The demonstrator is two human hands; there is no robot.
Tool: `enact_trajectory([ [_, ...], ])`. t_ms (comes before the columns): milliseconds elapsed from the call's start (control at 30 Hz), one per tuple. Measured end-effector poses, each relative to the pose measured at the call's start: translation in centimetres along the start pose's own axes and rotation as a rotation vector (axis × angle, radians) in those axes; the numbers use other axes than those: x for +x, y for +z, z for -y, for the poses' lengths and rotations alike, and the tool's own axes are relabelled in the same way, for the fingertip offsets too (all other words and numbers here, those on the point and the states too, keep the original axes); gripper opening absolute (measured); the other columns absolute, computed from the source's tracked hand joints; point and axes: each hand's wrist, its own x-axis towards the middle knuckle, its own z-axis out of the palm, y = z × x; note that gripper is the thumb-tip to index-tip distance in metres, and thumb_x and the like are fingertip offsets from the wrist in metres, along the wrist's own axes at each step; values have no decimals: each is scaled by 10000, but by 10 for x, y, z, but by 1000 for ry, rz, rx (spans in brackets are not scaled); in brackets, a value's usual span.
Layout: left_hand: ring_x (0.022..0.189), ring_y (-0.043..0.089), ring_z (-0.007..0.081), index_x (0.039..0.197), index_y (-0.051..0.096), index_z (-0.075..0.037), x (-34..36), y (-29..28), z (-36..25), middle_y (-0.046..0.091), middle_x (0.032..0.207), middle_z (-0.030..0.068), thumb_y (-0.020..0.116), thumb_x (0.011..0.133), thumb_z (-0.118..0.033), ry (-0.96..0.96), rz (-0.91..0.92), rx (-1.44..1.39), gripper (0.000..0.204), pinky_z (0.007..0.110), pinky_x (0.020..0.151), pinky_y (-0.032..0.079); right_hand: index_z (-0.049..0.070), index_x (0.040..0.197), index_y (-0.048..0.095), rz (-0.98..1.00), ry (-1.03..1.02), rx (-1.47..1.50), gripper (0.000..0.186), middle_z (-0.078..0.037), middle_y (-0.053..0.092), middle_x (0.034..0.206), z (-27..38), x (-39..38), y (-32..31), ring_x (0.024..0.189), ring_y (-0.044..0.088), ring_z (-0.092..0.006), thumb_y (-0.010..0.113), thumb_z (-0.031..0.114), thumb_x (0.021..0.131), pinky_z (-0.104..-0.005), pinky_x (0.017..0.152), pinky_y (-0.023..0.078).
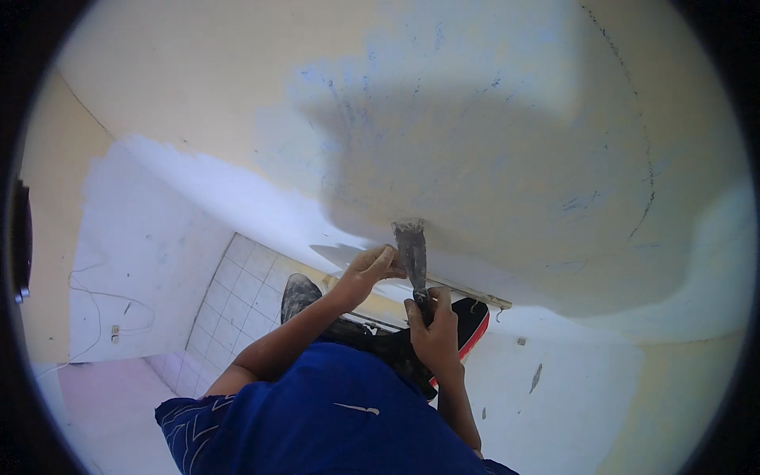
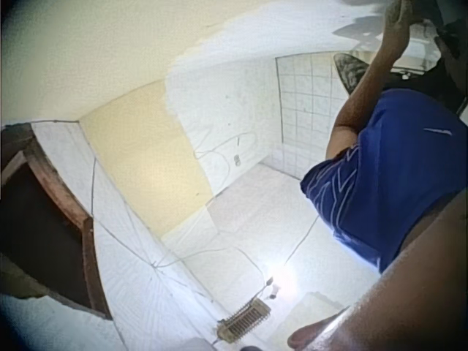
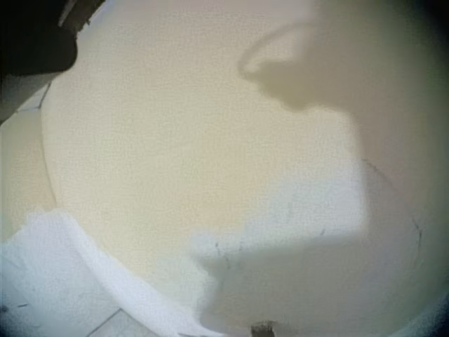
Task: Scraping old paint or plaster off a wall using a putty knife.
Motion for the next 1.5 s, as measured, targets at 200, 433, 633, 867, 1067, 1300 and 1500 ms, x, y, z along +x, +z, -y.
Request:
enact_trajectory([
  [200, 1007, 629, 211, 1145, 517, -44, 1, 4, 1, 627, 1036, 85, 352, 1060, -297, 41, 5, -386, 314, 409, 924, 472, -51, 1132, 478, 98, -160, -104, 237, -210, 617, 806, 21, -3, -1, 692, 630, -283, 527, 58, 927, -369, 642, 472],
  [433, 986, 619, 203, 1153, 510, -81, -2, -6, 6, 630, 1012, 79, 353, 1058, -319, 36, -123, -463, 301, 394, 902, 468, -36, 1127, 481, 74, -328, -245, 215, -186, 607, 795, 29, 10, 19, 676, 595, -269, 505, 49, 932, -362, 653, 460],
  [633, 813, 617, 133, 987, 549, -108, 3, -36, -1, 607, 853, 14, 403, 1045, -354, 84, -159, -496, 292, 342, 814, 490, -60, 1156, 464, 159, -248, -390, 264, -309, 607, 873, 56, 23, 49, 823, 604, -490, 495, 66, 926, -510, 714, 469],
  [867, 826, 600, 123, 979, 550, -123, 3, -49, 2, 609, 885, 8, 409, 1040, -360, 14, -111, -513, 283, 344, 806, 486, -55, 1125, 475, 99, -227, -372, 236, -294, 608, 842, 56, 20, 58, 802, 610, -476, 496, 80, 932, -508, 691, 460],
  [1067, 848, 606, 136, 1004, 550, -119, 6, -50, 3, 618, 914, 16, 400, 1044, -344, 3, -117, -513, 273, 350, 816, 491, -33, 1046, 498, 58, -236, -345, 185, -181, 576, 740, 45, 26, 56, 654, 563, -302, 509, 125, 951, -401, 599, 427],
  [1300, 762, 590, 201, 941, 509, -83, 1, -43, -3, 560, 835, 53, 399, 1041, -294, 45, -179, -532, 258, 379, 770, 478, 33, 917, 485, 256, 97, 95, 206, 25, 421, 617, 27, 20, 53, 499, 355, -42, 409, 193, 1021, -222, 462, 289],
  [1500, 706, 559, 188, 943, 491, -82, 1, -54, -1, 513, 794, 41, 401, 1040, -288, 78, -275, -595, 245, 355, 707, 491, 38, 878, 476, 219, -26, -29, 216, 16, 418, 624, 39, 35, 74, 524, 355, -58, 434, 200, 1014, -253, 482, 306],
])
